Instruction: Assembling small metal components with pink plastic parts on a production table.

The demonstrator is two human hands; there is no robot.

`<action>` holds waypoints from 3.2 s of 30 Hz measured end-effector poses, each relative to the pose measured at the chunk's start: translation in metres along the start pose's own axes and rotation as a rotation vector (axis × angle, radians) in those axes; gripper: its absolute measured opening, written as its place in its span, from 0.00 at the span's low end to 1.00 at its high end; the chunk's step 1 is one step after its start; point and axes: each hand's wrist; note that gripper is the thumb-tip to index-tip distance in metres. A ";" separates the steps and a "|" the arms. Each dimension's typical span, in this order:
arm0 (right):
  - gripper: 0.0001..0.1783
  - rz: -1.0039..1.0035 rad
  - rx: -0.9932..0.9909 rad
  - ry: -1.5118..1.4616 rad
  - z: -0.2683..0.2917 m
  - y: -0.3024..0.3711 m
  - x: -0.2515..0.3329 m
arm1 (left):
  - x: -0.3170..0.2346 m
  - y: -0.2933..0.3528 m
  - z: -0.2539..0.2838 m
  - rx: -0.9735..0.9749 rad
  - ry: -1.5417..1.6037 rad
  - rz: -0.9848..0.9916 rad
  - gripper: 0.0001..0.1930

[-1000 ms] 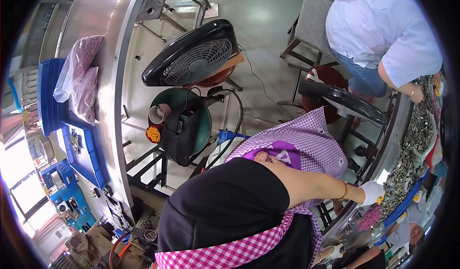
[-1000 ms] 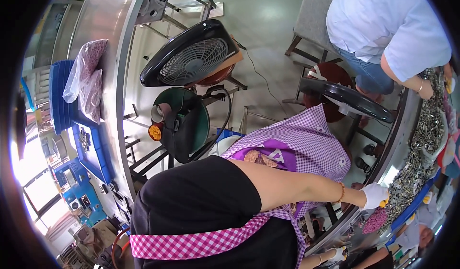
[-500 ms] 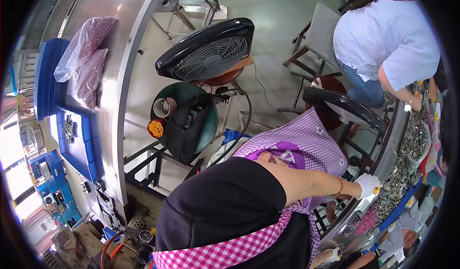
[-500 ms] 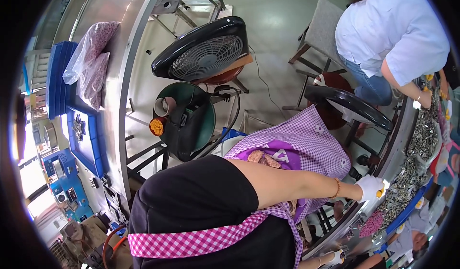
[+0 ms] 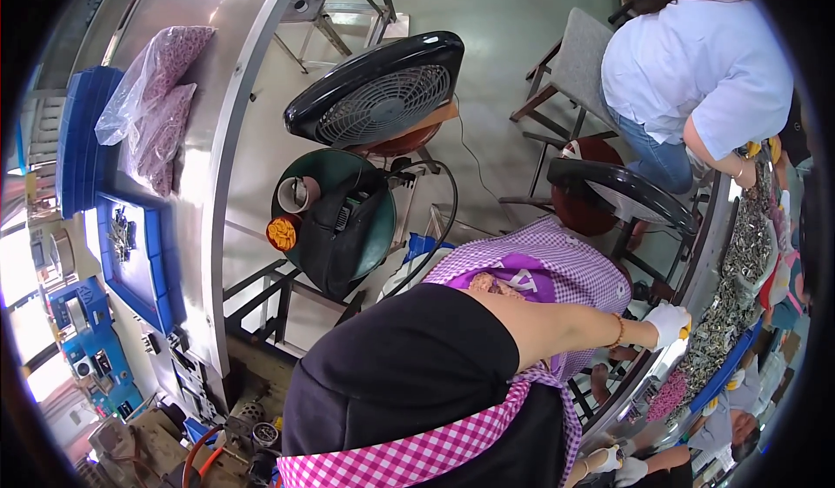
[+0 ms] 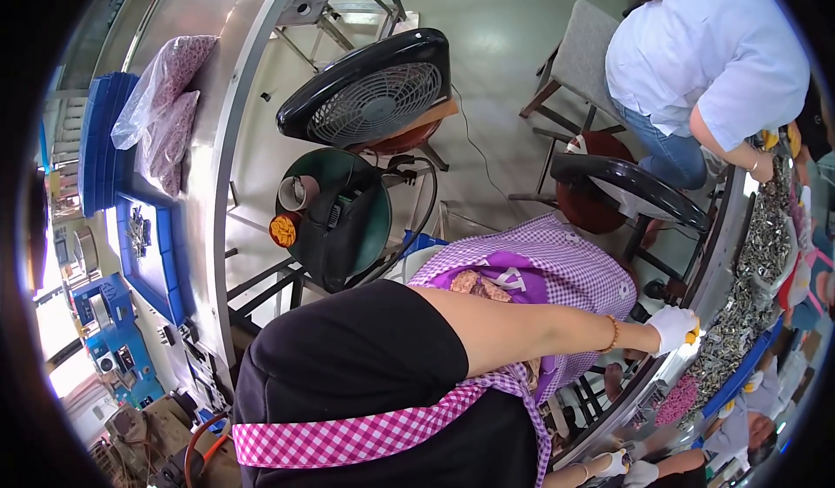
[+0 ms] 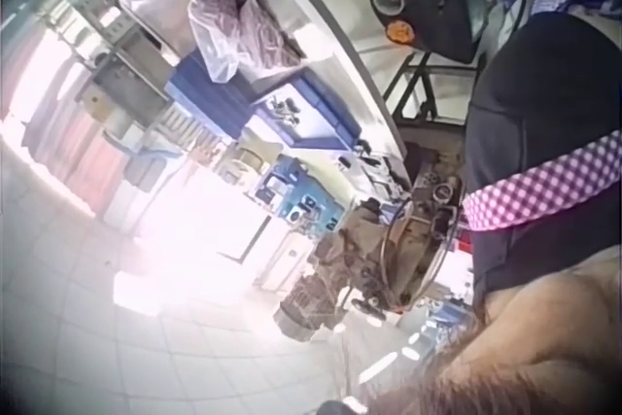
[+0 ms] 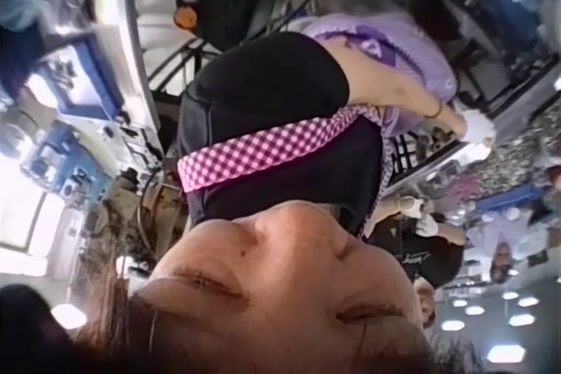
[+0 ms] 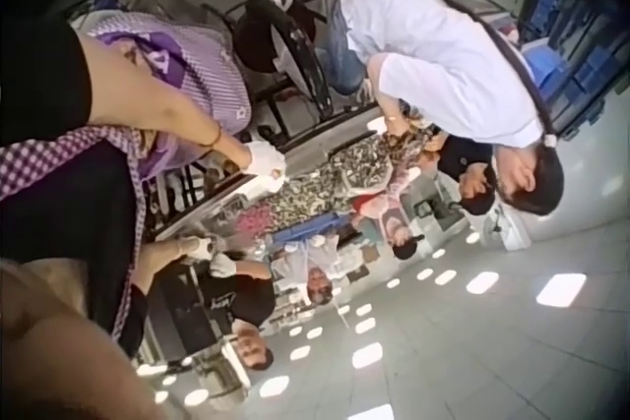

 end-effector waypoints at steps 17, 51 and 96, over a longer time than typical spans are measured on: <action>0.22 0.322 0.416 -0.234 0.037 0.045 0.077 | 0.021 -0.023 0.008 -0.057 0.116 0.103 0.08; 0.21 0.059 0.677 -0.356 -0.017 -0.115 -0.007 | 0.133 0.024 -0.066 -0.017 -0.420 -0.312 0.08; 0.12 0.181 0.294 -0.697 -0.112 -0.098 -0.031 | -0.016 -0.033 -0.090 -0.018 -0.492 -0.792 0.08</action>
Point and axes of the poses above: each hand's wrist, its own y-axis away from the middle knuckle, its own z-axis out of the back of the hand, x = y × z, and after that the axes turned 15 degrees about -y, right-handed
